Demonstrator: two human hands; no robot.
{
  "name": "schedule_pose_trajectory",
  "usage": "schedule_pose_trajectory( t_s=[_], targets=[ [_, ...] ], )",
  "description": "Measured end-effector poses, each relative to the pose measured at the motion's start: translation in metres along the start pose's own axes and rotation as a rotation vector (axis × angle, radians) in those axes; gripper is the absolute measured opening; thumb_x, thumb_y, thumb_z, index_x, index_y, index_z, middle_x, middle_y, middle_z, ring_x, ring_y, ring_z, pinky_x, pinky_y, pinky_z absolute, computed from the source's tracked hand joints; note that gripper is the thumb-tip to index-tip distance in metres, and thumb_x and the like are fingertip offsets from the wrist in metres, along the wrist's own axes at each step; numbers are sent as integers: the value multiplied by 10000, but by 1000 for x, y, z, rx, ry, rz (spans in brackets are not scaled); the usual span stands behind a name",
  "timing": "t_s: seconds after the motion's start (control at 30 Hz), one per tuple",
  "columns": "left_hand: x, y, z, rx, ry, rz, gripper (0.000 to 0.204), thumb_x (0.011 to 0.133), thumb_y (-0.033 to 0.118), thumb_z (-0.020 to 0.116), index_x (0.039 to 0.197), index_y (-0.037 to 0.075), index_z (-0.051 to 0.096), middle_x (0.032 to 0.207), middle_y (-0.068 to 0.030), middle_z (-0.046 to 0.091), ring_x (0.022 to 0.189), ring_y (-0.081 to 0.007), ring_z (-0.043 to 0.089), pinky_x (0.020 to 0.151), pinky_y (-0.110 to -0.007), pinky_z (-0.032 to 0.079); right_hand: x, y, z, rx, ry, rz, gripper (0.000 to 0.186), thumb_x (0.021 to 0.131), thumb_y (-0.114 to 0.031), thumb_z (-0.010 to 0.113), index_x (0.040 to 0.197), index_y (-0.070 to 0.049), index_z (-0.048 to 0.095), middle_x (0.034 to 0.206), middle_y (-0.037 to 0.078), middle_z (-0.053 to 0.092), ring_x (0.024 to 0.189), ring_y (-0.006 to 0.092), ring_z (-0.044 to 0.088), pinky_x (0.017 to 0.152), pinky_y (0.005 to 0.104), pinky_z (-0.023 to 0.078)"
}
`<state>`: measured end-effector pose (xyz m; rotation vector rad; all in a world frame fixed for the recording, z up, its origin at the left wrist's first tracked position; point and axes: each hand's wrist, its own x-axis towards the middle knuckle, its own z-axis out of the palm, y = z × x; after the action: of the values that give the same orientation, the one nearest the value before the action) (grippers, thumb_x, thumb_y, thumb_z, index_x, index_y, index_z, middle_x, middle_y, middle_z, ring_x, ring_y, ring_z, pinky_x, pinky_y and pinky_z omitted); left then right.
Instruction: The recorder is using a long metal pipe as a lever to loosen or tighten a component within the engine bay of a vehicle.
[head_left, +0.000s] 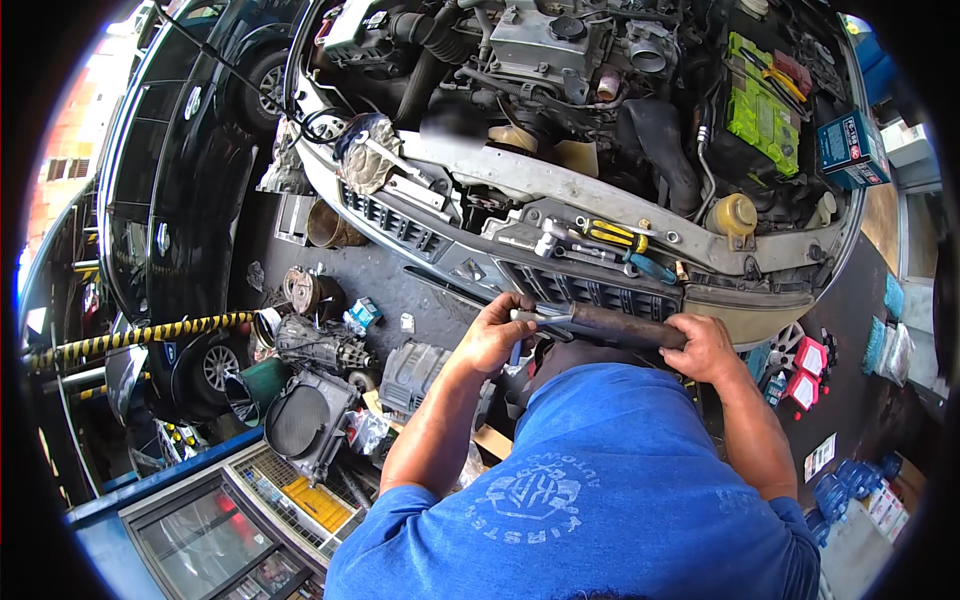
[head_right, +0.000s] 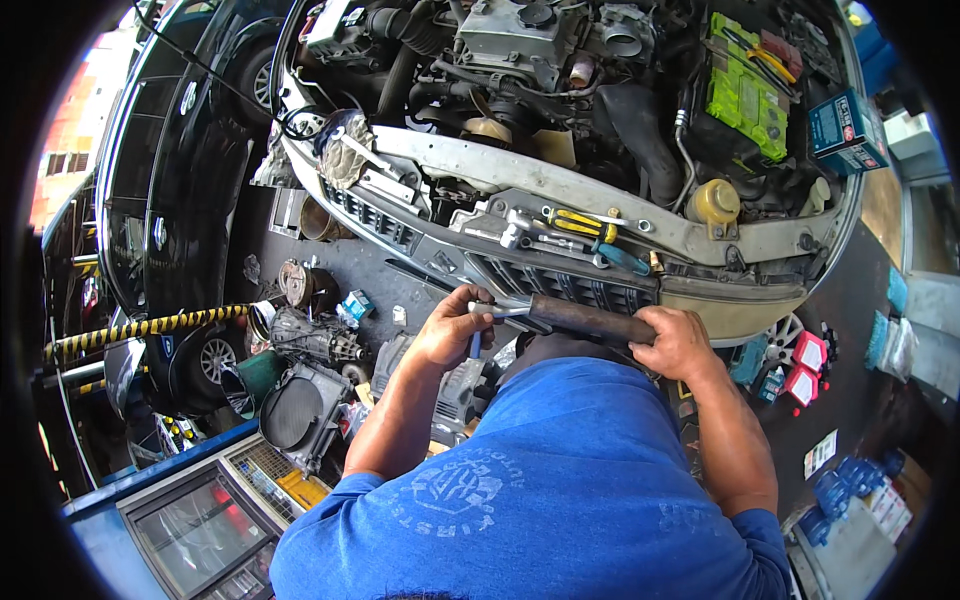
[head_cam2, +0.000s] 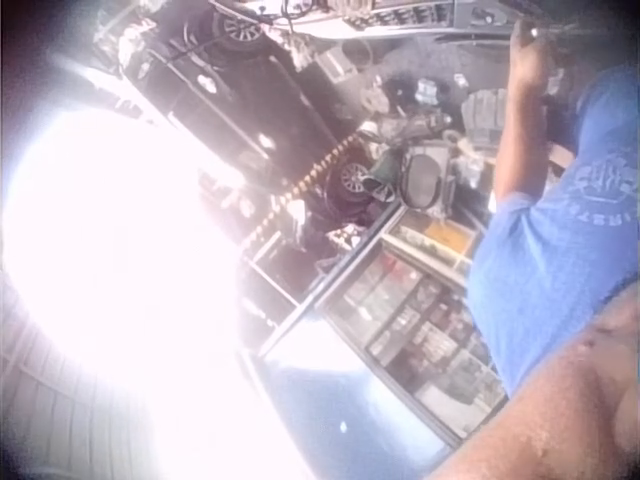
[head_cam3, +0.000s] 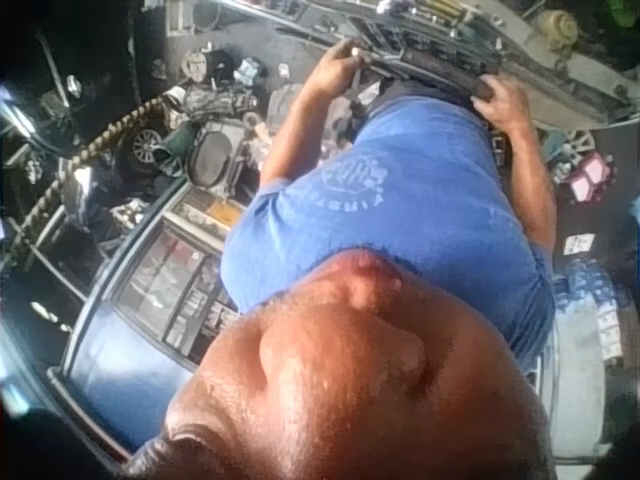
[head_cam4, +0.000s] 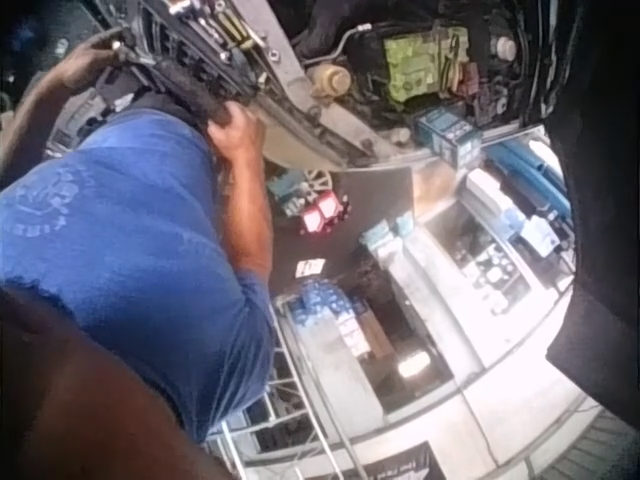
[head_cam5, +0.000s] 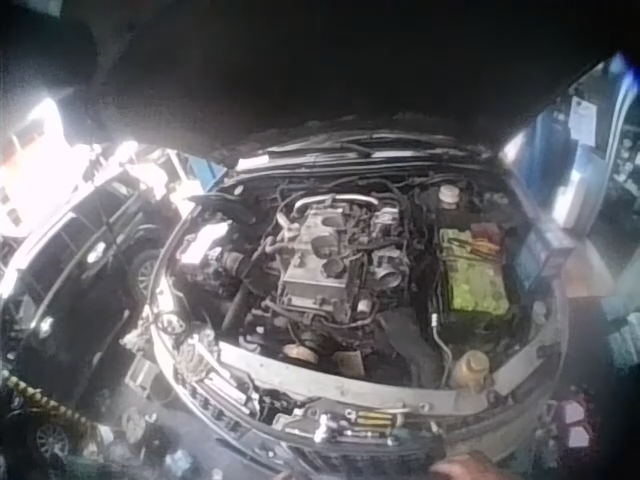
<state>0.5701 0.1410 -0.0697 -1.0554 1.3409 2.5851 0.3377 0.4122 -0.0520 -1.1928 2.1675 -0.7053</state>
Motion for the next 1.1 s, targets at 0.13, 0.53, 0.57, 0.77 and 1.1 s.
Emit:
schedule_pose_trajectory(
  t_s=[0.13, 0.53, 0.57, 0.77, 1.1],
  targets=[
    [-2, 3, 1, -20, 62, -37, 232, 883, 29, 641, 1081, 79, 531, 857, -67, 609, 674, -164, 597, 587, -316, 501, -2, -2, 2, -12, -13, 28, 303, 660, -227, 764, 909, -75, 680, 847, 136, 685, 805, 369, 662, 699, 443, 527],
    [1, 1, 3, 214, 213, 67, 273, 878, 191, 685, 1090, 56, 579, 753, -22, 595, 634, -107, 557, 546, -278, 448, 17, -6, -1, -197, -35, -157, 425, 639, -231, 808, 994, -41, 672, 884, 197, 686, 837, 399, 662, 730, 438, 534],
    [0, 2, 3, 251, 216, 81, 290, 878, 206, 689, 1102, 56, 581, 754, -23, 594, 637, -106, 552, 549, -283, 449, 22, -9, -6, -197, -34, -116, 421, 636, -218, 807, 987, -30, 668, 863, 200, 683, 811, 386, 669, 718, 424, 534],
    [-8, -7, 1, -71, 156, 231, 374, 888, 166, 641, 1213, 20, 526, 701, -17, 557, 590, -108, 519, 513, -282, 424, 56, -22, -33, -254, -94, -143, 381, 634, -162, 776, 959, -1, 659, 782, 178, 668, 717, 309, 675, 678, 379, 524],
    [-15, -31, -11, -126, 262, 199, 255, 925, 244, 633, 1061, 31, 596, 720, -13, 567, 604, -108, 522, 519, -268, 414, 74, -52, -43, -447, -135, -266, 365, 639, -161, 743, 971, -33, 666, 843, 193, 674, 795, 384, 665, 721, 425, 526]
  ],
)
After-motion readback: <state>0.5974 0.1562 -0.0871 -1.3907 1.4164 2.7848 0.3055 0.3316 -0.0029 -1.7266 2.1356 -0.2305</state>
